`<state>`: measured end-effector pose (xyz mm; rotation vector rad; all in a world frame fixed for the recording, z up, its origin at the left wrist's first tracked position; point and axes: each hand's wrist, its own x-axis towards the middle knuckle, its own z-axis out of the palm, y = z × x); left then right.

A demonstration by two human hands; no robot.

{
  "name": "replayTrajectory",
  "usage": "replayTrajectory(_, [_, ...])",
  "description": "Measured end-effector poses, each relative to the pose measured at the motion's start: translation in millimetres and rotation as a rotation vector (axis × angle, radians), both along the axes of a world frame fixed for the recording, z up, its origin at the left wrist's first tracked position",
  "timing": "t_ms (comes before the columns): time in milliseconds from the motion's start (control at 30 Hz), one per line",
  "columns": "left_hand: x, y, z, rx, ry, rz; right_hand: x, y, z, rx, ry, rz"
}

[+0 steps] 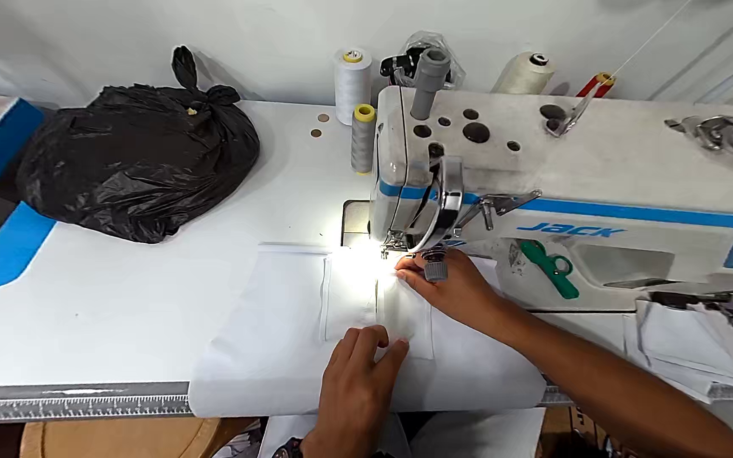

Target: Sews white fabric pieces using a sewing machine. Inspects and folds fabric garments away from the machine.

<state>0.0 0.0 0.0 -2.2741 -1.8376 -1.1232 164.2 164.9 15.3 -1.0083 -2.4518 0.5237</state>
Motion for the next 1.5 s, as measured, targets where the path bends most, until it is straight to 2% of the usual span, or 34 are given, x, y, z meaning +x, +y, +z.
replayTrajectory(200, [-5, 14, 5, 0.003, 0.062, -0.001, -9, 12, -5, 0.095, -0.038, -0.066])
replayTrajectory(400, [-7, 14, 2, -0.020, 0.122, -0.015, -8, 15, -8, 0.084, -0.072, -0.083])
replayTrajectory(667, [-5, 20, 3, -0.067, 0.091, -0.016, -8, 16, -7, 0.115, -0.065, -0.112])
replayTrajectory(867, [-5, 29, 4, -0.073, 0.082, -0.016, -9, 15, 11, 0.143, -0.001, -0.110])
replayTrajectory(1100, [-5, 30, 6, -0.062, 0.078, -0.003, -6, 18, 11, 0.219, -0.039, -0.096])
replayTrajectory(1167, [-7, 31, 9, -0.076, 0.055, 0.003, 5, 7, 18, 0.212, -0.059, -0.069])
replayTrajectory(1267, [-10, 38, 15, -0.120, -0.043, 0.020, 12, -35, 32, 0.062, -0.017, 0.078])
replayTrajectory(1300, [-11, 40, 16, -0.136, -0.080, 0.015, 8, -48, 28, 0.074, -0.016, 0.109])
replayTrajectory(1400, [-29, 41, 24, -0.180, -0.119, -0.094, 0, -56, 8, 0.295, 0.047, 0.117])
replayTrajectory(1500, [-68, 36, 30, -0.125, -0.002, -0.215, 3, -54, 8, 0.338, 0.110, 0.125])
